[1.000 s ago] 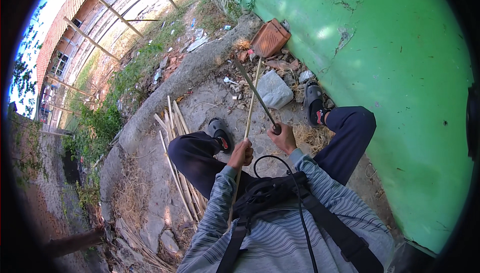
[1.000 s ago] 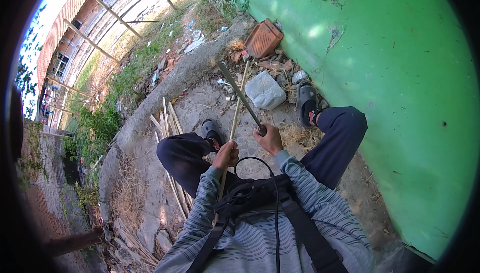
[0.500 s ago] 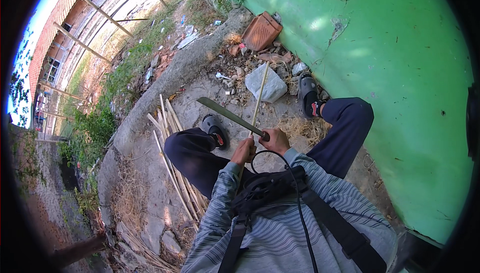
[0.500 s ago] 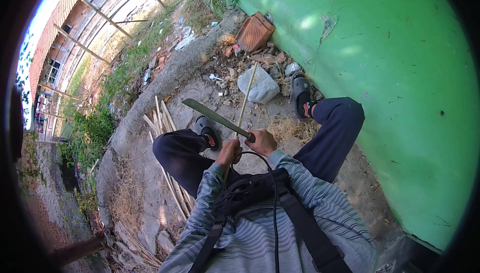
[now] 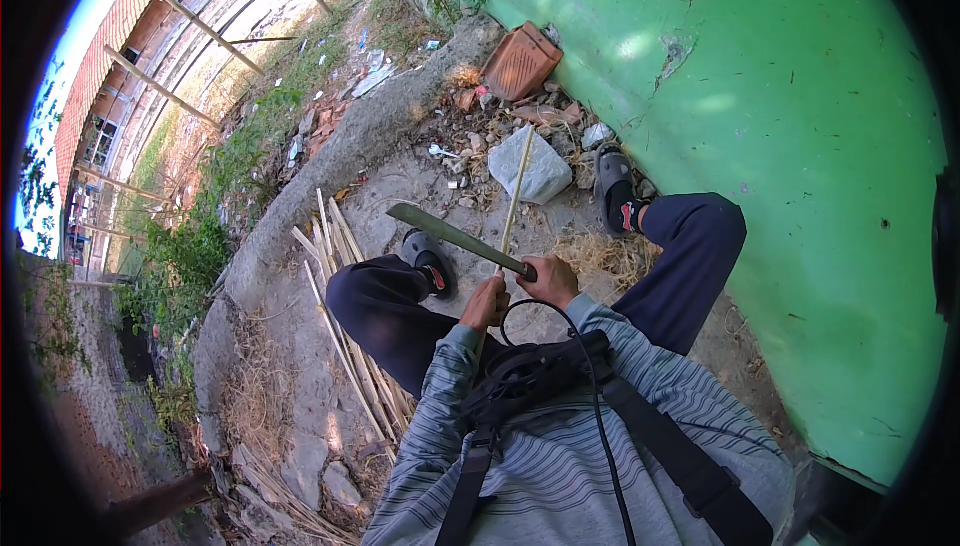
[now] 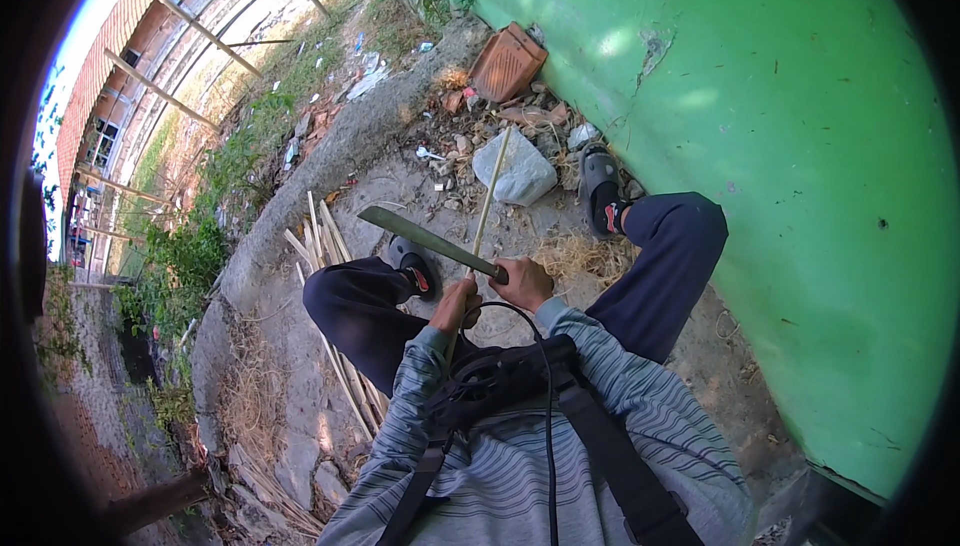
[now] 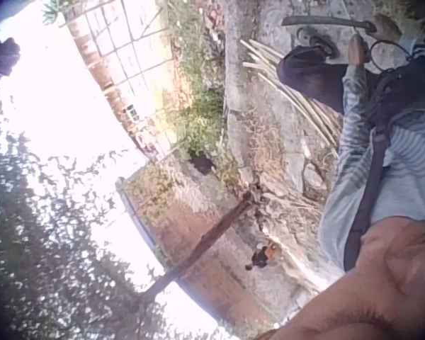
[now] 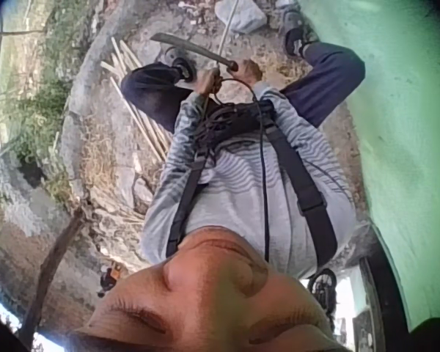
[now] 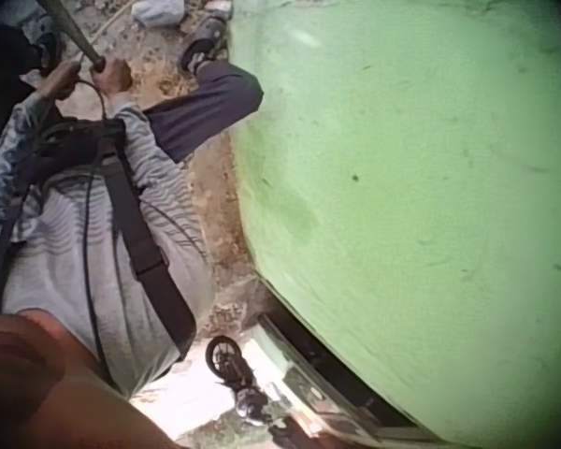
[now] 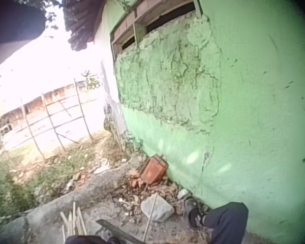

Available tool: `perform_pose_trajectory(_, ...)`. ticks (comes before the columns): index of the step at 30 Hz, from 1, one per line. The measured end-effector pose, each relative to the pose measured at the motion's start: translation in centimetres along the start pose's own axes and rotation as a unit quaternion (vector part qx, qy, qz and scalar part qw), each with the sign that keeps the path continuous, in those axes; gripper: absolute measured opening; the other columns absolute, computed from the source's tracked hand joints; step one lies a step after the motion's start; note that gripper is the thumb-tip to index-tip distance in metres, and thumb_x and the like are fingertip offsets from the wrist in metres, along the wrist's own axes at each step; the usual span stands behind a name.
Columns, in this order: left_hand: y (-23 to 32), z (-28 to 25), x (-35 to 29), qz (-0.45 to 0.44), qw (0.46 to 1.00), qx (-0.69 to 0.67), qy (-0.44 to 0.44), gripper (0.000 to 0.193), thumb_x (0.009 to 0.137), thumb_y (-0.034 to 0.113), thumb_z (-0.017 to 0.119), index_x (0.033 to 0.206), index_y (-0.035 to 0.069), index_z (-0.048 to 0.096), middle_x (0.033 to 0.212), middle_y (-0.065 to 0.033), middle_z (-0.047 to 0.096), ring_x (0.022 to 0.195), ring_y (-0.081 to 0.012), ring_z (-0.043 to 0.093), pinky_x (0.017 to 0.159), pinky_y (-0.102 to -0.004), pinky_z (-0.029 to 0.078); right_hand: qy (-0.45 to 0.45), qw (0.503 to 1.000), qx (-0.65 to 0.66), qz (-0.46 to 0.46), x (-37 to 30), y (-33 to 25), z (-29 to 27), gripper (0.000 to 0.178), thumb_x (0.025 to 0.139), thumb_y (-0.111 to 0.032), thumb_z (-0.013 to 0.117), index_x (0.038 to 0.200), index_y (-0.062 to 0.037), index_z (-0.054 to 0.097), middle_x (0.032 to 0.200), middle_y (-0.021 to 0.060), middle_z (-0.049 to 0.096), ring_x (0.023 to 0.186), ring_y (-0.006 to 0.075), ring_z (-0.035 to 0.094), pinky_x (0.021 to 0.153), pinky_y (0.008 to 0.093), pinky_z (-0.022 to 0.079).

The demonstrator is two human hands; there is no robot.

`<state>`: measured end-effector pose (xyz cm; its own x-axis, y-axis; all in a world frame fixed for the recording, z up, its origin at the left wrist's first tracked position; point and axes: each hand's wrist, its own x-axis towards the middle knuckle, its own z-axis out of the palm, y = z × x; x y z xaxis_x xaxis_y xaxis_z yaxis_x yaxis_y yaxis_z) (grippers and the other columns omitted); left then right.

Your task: The person scrapes a bamboo stick with a machete, turns and holds the stick by hand, and scrapes the bamboo stick with the machete.

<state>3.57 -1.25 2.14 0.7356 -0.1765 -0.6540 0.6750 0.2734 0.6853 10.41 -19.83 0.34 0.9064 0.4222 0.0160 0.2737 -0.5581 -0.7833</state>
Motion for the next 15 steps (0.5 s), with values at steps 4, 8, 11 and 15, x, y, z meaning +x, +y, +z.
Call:
perform_pose_trajectory(4, -0.44, -0.36, 0.35, 0.004, 1.0, 0.013, 0.001, 0.043, 0.109, 0.053, 0.041, 0.079, 0.022, 0.034, 0.064, 0.0095, 0.027, 0.049, -0.0049, 0.019, 0.045, -0.028, 0.014, -0.006, 1.0, -0.006, 0.002, 0.01, -0.04, 0.03, 0.023, 0.085, -0.034, 0.075, 0.086, -0.0104, 0.072, 0.069, 0.015, 0.066, 0.069, 0.0391, 0.068, 0.062, 0.0484, 0.053)
perform_pose_trajectory(8, -0.53, -0.29, 0.43, 0.004, 1.0, 0.013, 0.007, 0.044, 0.109, 0.053, 0.041, 0.078, 0.022, 0.034, 0.064, 0.0091, 0.027, 0.049, -0.0049, 0.02, 0.044, -0.0284, 0.014, -0.004, 1.0, -0.005, -0.002, 0.01, 0.16, 0.07, 0.024, 0.086, -0.035, 0.075, 0.087, -0.0105, 0.072, 0.069, 0.015, 0.066, 0.069, 0.0392, 0.068, 0.062, 0.0486, 0.053)
perform_pose_trajectory(11, -0.67, -0.42, 0.55, 0.001, 1.0, 0.014, 0.008, 0.045, 0.108, 0.054, 0.041, 0.078, 0.022, 0.034, 0.064, 0.009, 0.027, 0.049, -0.0048, 0.021, 0.044, -0.0283, 0.014, -0.009, 1.0, -0.009, -0.004, 0.05, 0.34, 0.18, 0.025, 0.086, -0.036, 0.075, 0.087, -0.0107, 0.072, 0.07, 0.0151, 0.067, 0.069, 0.0395, 0.069, 0.062, 0.0488, 0.053)
perform_pose_trajectory(15, -0.75, -0.46, 0.6, 0.0, 1.0, 0.013, 0.009, 0.046, 0.108, 0.054, 0.041, 0.077, 0.022, 0.034, 0.064, 0.009, 0.027, 0.049, -0.0049, 0.021, 0.044, -0.0282, 0.014, -0.011, 1.0, -0.015, -0.001, 0.03, 0.44, 0.32, 0.026, 0.087, -0.037, 0.074, 0.088, -0.0109, 0.072, 0.07, 0.0151, 0.067, 0.069, 0.0395, 0.069, 0.062, 0.0493, 0.053)
